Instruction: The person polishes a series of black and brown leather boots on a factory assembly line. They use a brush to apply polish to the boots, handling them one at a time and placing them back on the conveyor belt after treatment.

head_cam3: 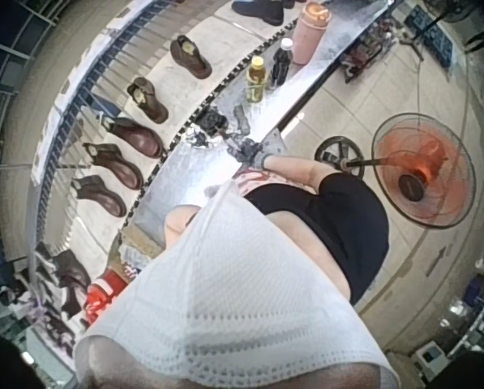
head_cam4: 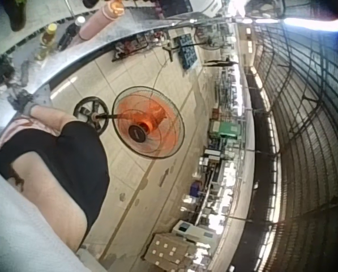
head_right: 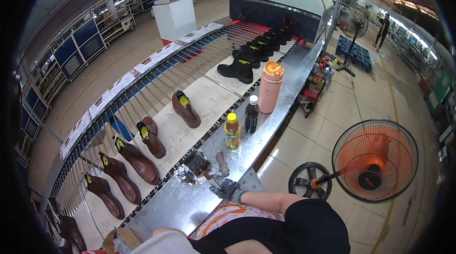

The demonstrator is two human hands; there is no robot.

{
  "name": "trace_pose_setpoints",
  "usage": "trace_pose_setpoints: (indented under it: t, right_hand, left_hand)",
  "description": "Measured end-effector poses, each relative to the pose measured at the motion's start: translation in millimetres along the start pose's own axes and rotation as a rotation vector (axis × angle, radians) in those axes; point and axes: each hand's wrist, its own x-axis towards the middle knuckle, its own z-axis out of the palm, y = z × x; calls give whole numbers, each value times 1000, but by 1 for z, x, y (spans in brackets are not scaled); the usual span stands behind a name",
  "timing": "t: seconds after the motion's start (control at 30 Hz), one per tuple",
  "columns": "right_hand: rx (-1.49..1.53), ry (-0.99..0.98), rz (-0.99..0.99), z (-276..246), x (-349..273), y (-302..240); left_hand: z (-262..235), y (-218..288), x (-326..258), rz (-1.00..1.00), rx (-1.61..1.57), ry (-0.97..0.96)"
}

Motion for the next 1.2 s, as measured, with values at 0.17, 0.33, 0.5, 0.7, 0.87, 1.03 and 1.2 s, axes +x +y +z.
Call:
trace_pose_setpoints:
  t: [0.17,0.33,0.5,0.7,0.87,1.03,1.2]
  right_hand:
    - [-91,-173,86,6,1,16]
    - [-233,-99,-6,2,0,1]
    - [-257,-110,-13,1,-1,1]
    - [182,-145,202,10,-10,29]
    - [660,-121,453,1,-4,3]
    - [195,-199,347,-8,3,-16]
    - [-36,-156,303,-7,5,-14]
  left_hand:
    - [24,39,-12,152,-54,-221]
    - [58,87,-31,439,-158,-507]
    - [74,115,-37,674,-148,-641]
    - [82,124,-42,805,-121,-662]
    - [81,129,-44,833,-114,-655]
    - [76,134,-46,829,-113,-644]
    - [64,142,-51,794,-98,-573]
